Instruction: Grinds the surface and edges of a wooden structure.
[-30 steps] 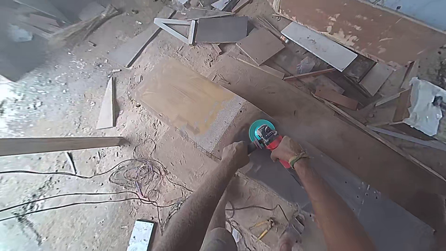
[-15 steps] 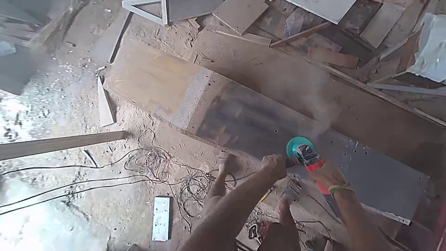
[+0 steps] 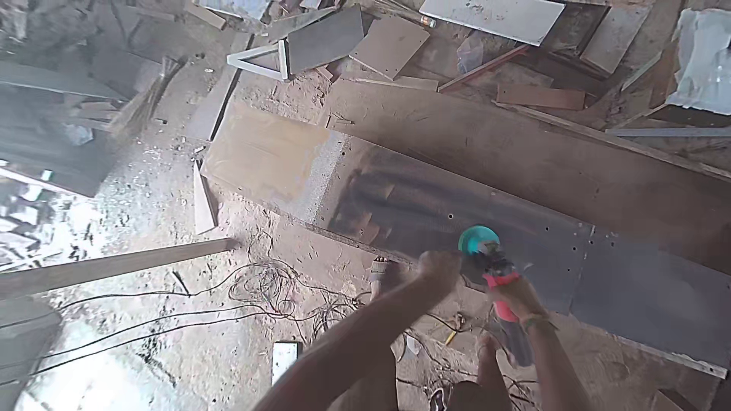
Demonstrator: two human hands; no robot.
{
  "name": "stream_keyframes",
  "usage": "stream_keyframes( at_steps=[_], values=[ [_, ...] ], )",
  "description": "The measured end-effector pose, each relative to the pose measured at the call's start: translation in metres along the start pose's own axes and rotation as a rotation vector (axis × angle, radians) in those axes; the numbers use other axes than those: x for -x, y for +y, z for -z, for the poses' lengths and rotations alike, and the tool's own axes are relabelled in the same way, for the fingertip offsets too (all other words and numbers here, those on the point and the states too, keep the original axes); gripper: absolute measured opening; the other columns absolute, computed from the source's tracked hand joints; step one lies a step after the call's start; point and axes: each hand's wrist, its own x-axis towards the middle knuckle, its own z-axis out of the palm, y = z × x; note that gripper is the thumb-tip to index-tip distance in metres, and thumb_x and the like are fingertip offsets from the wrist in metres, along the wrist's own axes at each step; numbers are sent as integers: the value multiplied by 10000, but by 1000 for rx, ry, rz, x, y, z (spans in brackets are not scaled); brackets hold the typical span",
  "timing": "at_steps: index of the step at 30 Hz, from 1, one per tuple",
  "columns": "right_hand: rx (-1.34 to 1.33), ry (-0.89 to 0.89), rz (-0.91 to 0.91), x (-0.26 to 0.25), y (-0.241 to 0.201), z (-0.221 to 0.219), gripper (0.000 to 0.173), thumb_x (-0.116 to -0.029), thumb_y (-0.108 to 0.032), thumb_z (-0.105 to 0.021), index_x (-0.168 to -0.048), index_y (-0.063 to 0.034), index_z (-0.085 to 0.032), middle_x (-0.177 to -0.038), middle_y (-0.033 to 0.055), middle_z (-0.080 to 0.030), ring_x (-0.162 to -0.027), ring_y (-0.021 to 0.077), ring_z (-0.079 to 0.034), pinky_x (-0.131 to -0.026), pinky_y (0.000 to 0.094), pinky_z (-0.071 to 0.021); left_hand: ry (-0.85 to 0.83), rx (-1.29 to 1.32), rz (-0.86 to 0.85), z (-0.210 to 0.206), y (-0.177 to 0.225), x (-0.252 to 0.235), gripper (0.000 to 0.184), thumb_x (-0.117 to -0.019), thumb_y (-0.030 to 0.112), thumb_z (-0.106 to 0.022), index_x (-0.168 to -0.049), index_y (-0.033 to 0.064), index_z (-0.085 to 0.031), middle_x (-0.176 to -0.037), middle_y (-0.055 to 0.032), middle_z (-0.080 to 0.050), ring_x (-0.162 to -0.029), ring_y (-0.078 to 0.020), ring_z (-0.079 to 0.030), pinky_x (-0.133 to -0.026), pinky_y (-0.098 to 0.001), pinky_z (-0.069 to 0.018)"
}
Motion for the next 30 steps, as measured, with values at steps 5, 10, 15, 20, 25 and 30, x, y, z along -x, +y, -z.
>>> stream_keyframes(
  at_steps=[5, 10, 15, 20, 25, 30],
  values=[
    [355, -126, 303, 51, -206, -52, 592, -755, -425, -821, -1196, -54, -687, -1158, 162, -727, -1092, 334, -707, -903, 593, -571, 106, 60, 331, 37, -179, 44, 441, -927, 248, -666, -1342, 111, -602, -1281, -212, -670, -1164, -450, -660, -891, -688, -537],
    [456, -172, 418, 77, -302, -70, 513, -767, -404, -782, -1114, -39, -681, -1144, 148, -724, -1094, 301, -712, -866, 545, -581, 168, 180, 430, 39, -270, 56, 380, -900, 273, -701, -1212, 62, -648, -1139, -208, -711, -1085, -416, -692, -861, -652, -546],
    [471, -146, 244, 80, -258, -24, 561, -762, -379, -807, -1159, -6, -672, -1167, 183, -713, -1103, 337, -704, -897, 579, -571, 63, 212, 273, 33, -210, 33, 423, -863, 294, -719, -1229, 91, -661, -1174, -191, -708, -1106, -403, -685, -889, -671, -544],
    [446, -81, 16, 50, -163, 29, 582, -721, -359, -839, -1144, 8, -682, -1158, 192, -720, -1108, 346, -705, -917, 578, -570, -42, 187, 130, 21, -99, -7, 433, -851, 258, -706, -1261, 130, -655, -1245, -164, -693, -1154, -390, -671, -889, -676, -543],
    [406, -40, -122, 17, -39, 76, 635, -715, -387, -864, -1176, 7, -675, -1181, 206, -718, -1132, 355, -702, -942, 573, -563, -144, 131, 15, -19, 23, -47, 430, -841, 224, -716, -1249, 107, -652, -1227, -169, -701, -1134, -381, -684, -867, -655, -557],
    [215, -63, -325, -10, 125, 118, 657, -709, -361, -888, -1207, 12, -674, -1217, 220, -706, -1181, 374, -677, -984, 597, -536, -225, -84, -89, -74, 172, -88, 422, -841, 234, -722, -1227, 80, -652, -1219, -190, -693, -1107, -396, -687, -816, -651, -564]
  ],
)
